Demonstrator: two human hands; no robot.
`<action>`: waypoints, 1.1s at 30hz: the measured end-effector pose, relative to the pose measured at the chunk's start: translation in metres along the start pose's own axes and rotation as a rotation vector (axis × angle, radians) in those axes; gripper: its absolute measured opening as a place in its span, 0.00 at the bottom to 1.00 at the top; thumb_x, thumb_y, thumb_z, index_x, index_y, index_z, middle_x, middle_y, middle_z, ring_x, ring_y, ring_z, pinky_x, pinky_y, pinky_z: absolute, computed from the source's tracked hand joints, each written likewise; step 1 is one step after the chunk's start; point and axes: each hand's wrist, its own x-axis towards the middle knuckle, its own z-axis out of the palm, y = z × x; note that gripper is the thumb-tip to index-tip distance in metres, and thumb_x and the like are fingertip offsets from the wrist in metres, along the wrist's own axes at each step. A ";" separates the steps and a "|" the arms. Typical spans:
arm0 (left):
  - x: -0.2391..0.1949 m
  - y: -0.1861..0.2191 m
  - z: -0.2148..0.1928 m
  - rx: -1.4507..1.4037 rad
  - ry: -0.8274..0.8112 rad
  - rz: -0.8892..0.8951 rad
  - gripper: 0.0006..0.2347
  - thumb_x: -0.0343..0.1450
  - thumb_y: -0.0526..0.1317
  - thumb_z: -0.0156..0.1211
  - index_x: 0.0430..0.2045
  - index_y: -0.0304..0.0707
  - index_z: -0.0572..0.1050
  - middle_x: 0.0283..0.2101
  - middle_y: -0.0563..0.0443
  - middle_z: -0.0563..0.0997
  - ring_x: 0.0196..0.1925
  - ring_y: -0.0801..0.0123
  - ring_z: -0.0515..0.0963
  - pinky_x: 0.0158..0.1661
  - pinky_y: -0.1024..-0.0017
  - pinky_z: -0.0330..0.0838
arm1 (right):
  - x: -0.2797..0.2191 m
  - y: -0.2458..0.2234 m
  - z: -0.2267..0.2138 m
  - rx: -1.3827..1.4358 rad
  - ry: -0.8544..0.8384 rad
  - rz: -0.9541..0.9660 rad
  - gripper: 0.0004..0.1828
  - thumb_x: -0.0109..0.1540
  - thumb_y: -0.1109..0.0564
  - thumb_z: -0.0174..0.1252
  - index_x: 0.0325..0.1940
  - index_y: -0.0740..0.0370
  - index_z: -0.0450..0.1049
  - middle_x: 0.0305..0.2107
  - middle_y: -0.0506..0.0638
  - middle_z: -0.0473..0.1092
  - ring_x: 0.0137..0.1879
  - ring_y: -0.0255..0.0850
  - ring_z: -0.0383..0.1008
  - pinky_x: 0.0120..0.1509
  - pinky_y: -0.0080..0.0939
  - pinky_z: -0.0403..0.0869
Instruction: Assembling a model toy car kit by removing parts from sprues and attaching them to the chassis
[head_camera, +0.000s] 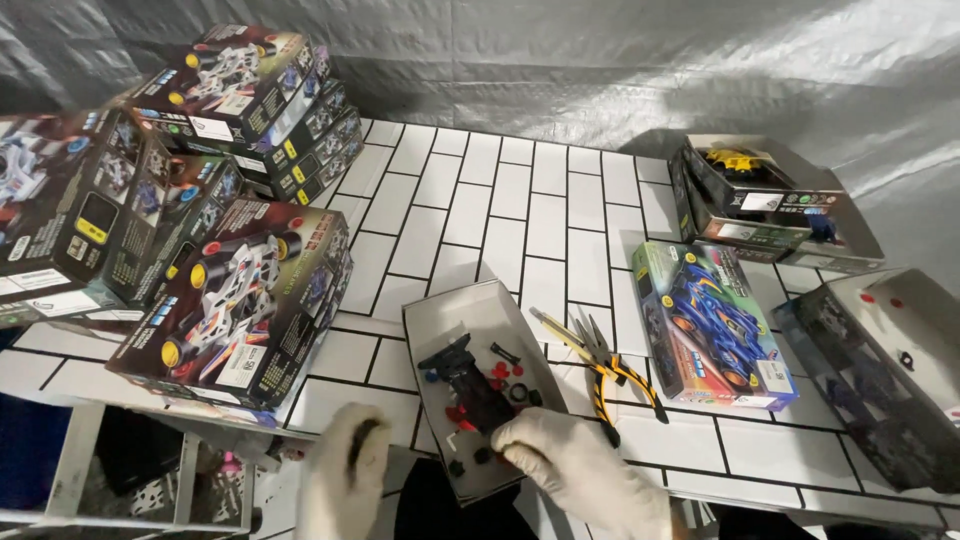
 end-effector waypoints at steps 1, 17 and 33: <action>0.000 0.011 -0.001 0.000 0.002 -0.015 0.08 0.71 0.36 0.50 0.33 0.44 0.79 0.21 0.52 0.81 0.21 0.70 0.77 0.29 0.74 0.69 | 0.006 0.012 -0.001 0.006 -0.013 0.005 0.06 0.66 0.55 0.57 0.45 0.52 0.78 0.41 0.46 0.80 0.47 0.40 0.84 0.55 0.35 0.78; -0.007 0.026 0.071 0.191 -0.245 0.080 0.18 0.68 0.46 0.59 0.52 0.51 0.71 0.37 0.56 0.77 0.41 0.60 0.79 0.41 0.60 0.72 | 0.024 -0.013 0.020 0.169 0.248 0.309 0.14 0.57 0.60 0.65 0.47 0.51 0.79 0.41 0.40 0.82 0.47 0.30 0.81 0.56 0.29 0.75; -0.024 0.055 0.062 -0.052 -0.158 -0.524 0.04 0.70 0.40 0.62 0.36 0.51 0.79 0.35 0.60 0.83 0.42 0.73 0.82 0.55 0.76 0.63 | 0.007 -0.036 0.040 0.180 0.479 0.045 0.14 0.55 0.70 0.61 0.41 0.57 0.79 0.35 0.44 0.80 0.40 0.34 0.79 0.48 0.30 0.77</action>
